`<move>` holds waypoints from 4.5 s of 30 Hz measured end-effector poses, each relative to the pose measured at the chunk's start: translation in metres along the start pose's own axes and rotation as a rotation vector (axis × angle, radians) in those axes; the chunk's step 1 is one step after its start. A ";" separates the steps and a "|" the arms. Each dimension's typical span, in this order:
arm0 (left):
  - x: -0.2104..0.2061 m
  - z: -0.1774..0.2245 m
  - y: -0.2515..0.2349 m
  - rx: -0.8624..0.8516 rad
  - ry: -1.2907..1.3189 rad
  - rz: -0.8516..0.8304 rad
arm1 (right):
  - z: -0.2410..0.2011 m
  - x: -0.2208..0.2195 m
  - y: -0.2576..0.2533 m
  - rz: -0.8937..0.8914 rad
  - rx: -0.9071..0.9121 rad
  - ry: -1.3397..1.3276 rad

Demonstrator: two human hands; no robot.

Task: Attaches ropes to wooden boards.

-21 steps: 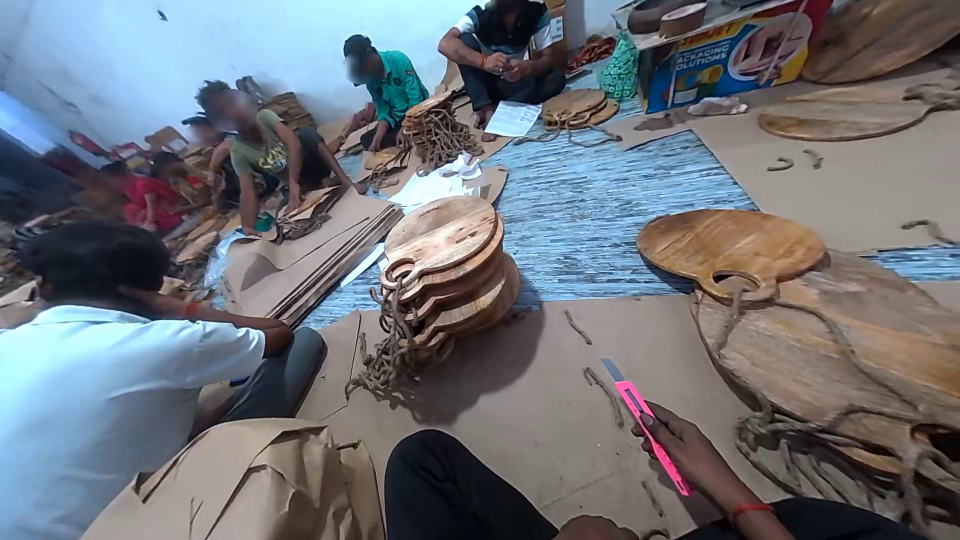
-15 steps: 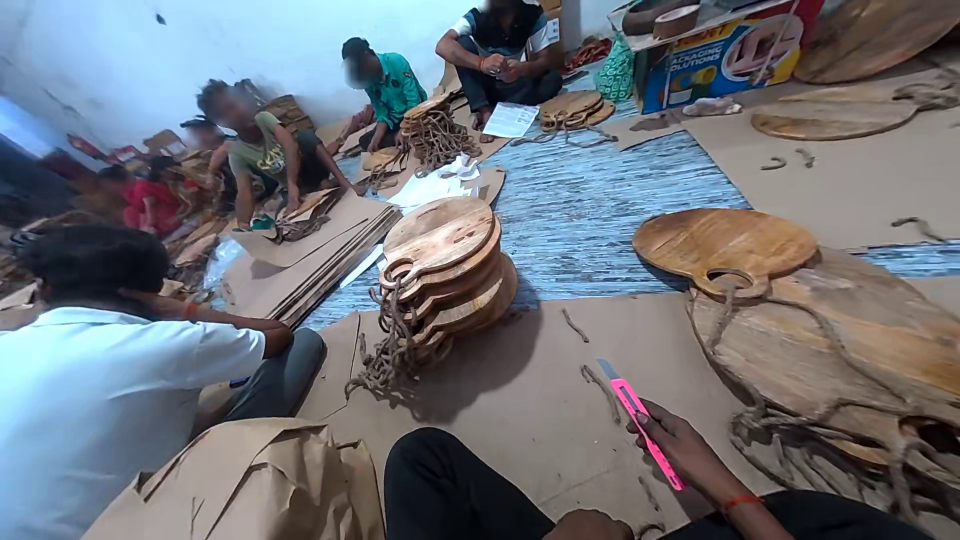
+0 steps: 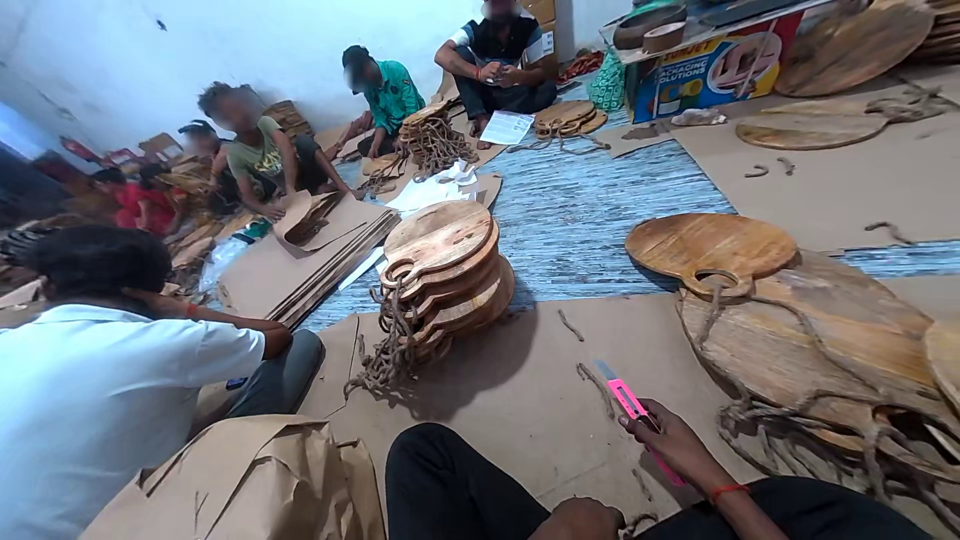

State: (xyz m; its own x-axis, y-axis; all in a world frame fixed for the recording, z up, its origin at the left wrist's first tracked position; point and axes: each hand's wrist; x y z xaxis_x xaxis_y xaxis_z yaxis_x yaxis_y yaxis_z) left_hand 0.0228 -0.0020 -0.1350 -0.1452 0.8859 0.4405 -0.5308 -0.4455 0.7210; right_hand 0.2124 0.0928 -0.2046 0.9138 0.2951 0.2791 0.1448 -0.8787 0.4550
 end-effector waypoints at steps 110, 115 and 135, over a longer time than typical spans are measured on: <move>0.032 -0.014 0.007 0.033 1.122 1.011 | -0.049 -0.035 -0.050 0.189 -0.032 0.671; 0.032 -0.011 0.006 0.009 1.123 1.011 | -0.071 -0.050 -0.075 0.194 -0.102 0.658; 0.034 -0.002 0.001 -0.026 1.155 0.908 | -0.089 -0.052 -0.167 0.206 0.128 0.759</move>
State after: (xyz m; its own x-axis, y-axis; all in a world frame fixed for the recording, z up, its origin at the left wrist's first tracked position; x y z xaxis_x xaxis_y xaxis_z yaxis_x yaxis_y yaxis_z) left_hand 0.0155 0.0274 -0.1201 -0.9956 -0.0762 0.0549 0.0923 -0.9024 0.4210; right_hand 0.1069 0.2580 -0.2199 0.4259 0.2568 0.8676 0.0854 -0.9660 0.2440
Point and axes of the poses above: each hand's wrist, its own y-axis away from the middle knuckle, its own x-axis out of the back of the hand, z = x × y, and after that the axes turned 4 degrees about -x, right-handed
